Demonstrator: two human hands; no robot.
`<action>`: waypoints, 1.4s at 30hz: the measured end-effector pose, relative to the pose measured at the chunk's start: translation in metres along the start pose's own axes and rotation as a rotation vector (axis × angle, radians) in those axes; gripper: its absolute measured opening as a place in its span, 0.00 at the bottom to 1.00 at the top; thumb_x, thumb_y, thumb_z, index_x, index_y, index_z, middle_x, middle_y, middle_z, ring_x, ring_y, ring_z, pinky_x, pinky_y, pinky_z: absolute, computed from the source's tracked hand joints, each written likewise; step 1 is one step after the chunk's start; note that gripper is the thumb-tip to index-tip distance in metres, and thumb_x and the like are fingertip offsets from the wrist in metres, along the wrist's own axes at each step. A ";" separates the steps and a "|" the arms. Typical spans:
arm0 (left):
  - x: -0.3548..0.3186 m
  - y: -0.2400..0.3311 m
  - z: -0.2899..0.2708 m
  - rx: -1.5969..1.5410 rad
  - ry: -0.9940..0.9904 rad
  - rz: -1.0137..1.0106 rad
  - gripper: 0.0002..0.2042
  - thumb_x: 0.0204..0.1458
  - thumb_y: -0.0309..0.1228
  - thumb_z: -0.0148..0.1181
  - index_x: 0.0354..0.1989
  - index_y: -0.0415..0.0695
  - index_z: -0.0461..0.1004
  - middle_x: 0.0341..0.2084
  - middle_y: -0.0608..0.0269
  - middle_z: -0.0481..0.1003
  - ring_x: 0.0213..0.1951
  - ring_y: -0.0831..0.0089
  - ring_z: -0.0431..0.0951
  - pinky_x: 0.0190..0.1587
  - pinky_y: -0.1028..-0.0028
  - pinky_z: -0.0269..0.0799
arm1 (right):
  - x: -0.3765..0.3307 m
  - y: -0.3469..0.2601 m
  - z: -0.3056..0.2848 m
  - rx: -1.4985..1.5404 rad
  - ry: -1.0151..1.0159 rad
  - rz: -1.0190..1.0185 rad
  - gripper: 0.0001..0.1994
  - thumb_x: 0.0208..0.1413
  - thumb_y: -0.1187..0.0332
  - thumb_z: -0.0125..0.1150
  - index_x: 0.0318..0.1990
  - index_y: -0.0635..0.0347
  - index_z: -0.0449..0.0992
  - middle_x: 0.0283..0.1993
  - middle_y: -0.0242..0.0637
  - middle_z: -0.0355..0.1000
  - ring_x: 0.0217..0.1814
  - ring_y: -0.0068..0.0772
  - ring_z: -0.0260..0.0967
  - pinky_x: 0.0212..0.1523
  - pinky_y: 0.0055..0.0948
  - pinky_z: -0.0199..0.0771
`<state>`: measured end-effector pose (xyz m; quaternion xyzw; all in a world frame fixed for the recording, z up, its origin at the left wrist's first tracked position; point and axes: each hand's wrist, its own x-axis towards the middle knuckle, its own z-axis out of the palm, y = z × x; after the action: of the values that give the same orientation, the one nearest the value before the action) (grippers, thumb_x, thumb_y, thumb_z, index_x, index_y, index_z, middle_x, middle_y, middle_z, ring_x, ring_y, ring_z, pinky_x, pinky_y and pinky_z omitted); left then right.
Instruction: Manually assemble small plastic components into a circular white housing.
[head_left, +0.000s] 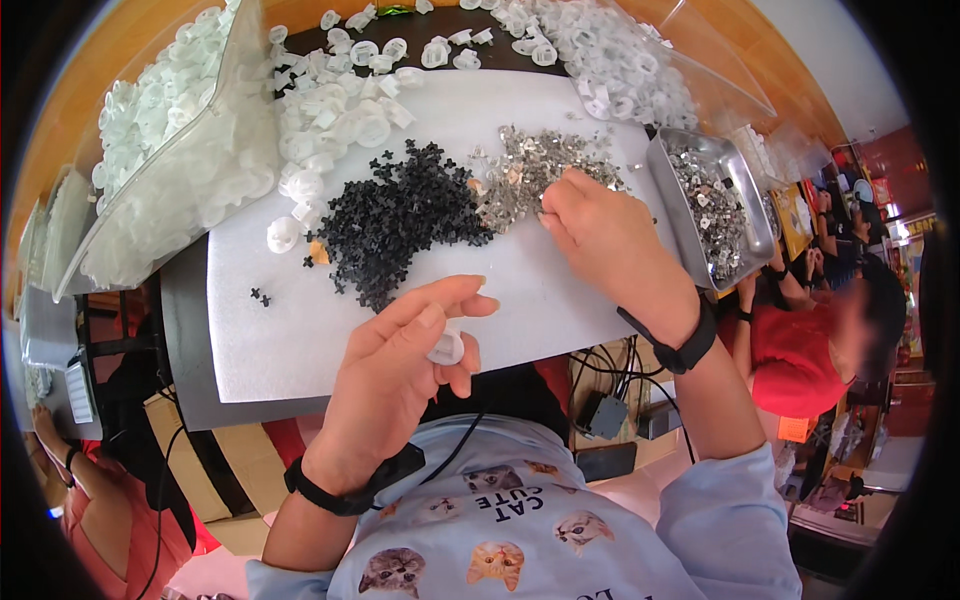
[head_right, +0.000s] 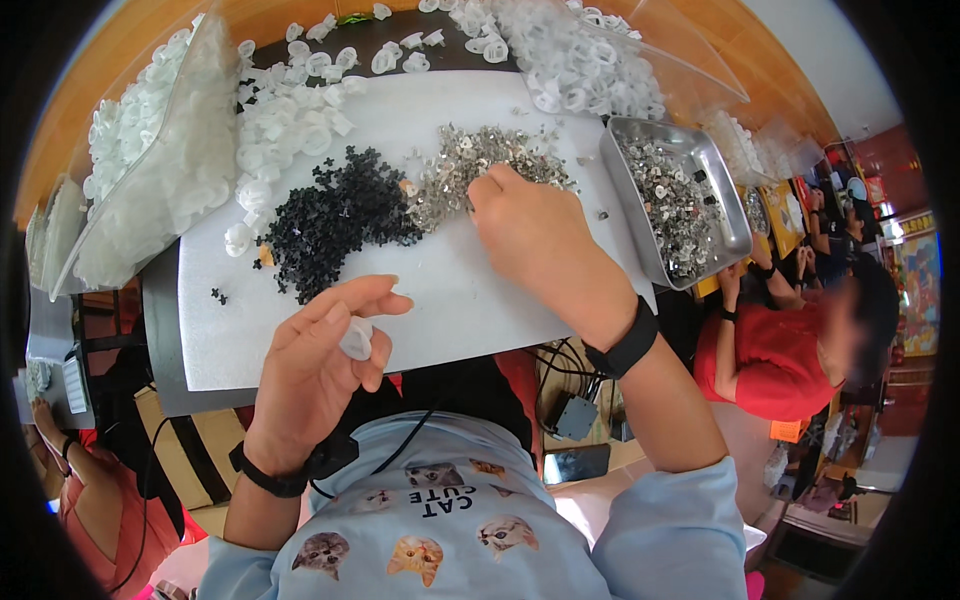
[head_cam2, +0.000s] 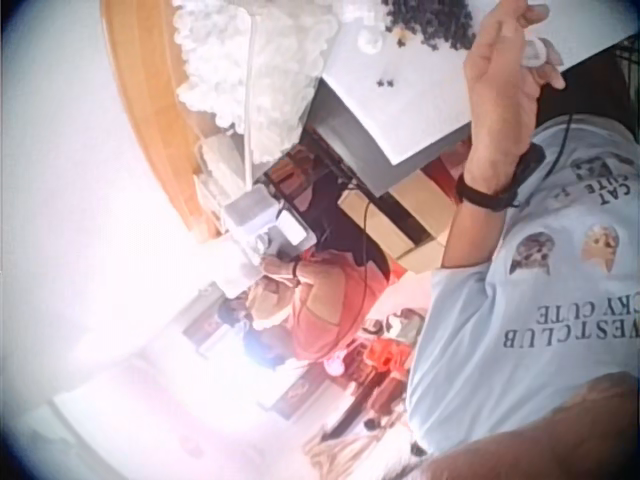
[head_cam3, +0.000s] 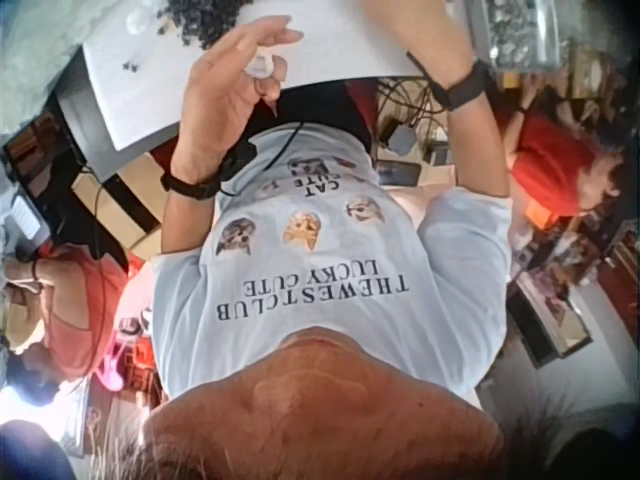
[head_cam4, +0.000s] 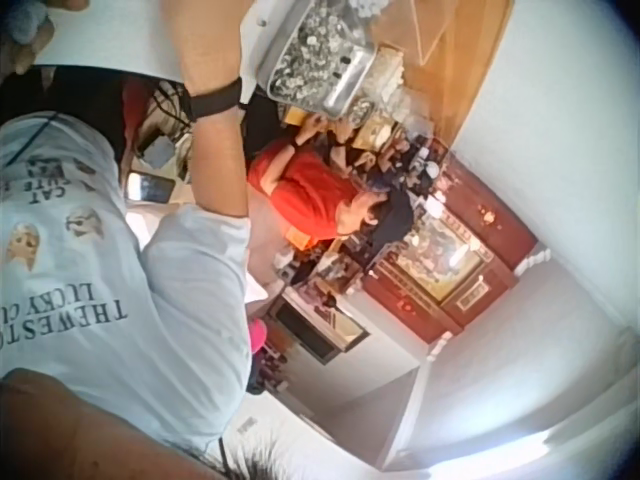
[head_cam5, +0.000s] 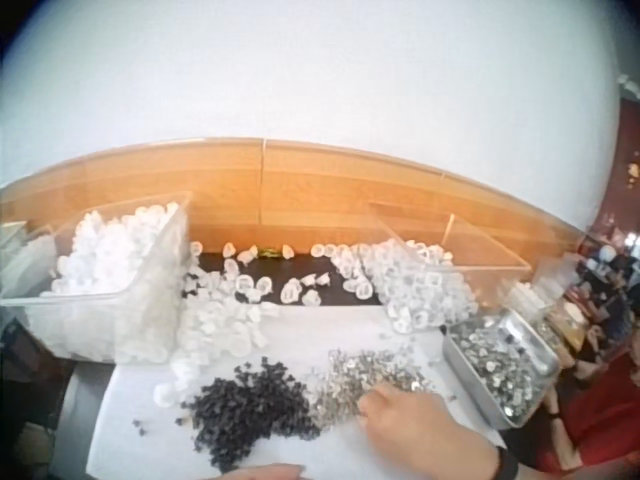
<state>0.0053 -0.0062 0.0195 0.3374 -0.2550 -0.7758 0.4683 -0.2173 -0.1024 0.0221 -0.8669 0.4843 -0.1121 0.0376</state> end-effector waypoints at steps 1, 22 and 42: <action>0.001 -0.001 -0.001 -0.002 0.002 -0.001 0.20 0.62 0.34 0.43 0.54 0.30 0.65 0.47 0.47 0.71 0.33 0.71 0.74 0.33 0.77 0.76 | 0.000 0.000 0.001 -0.041 0.001 0.002 0.05 0.51 0.71 0.55 0.30 0.62 0.70 0.32 0.40 0.68 0.31 0.47 0.72 0.28 0.43 0.72; 0.004 -0.008 0.012 0.135 0.013 -0.043 0.21 0.57 0.24 0.45 0.61 0.36 0.60 0.53 0.49 0.68 0.50 0.57 0.74 0.52 0.69 0.72 | -0.009 -0.031 -0.037 0.781 -0.301 0.186 0.02 0.53 0.76 0.56 0.32 0.64 0.71 0.26 0.32 0.69 0.26 0.21 0.64 0.28 0.22 0.64; -0.001 0.007 0.012 0.233 -0.015 -0.097 0.22 0.58 0.27 0.51 0.60 0.31 0.59 0.50 0.49 0.71 0.50 0.61 0.75 0.47 0.71 0.76 | -0.011 -0.039 -0.015 1.175 -0.382 0.103 0.05 0.55 0.73 0.54 0.31 0.66 0.71 0.22 0.31 0.67 0.23 0.16 0.60 0.23 0.20 0.61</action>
<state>0.0010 -0.0073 0.0325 0.3956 -0.3303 -0.7651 0.3861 -0.1939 -0.0720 0.0420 -0.6816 0.3675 -0.2008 0.6000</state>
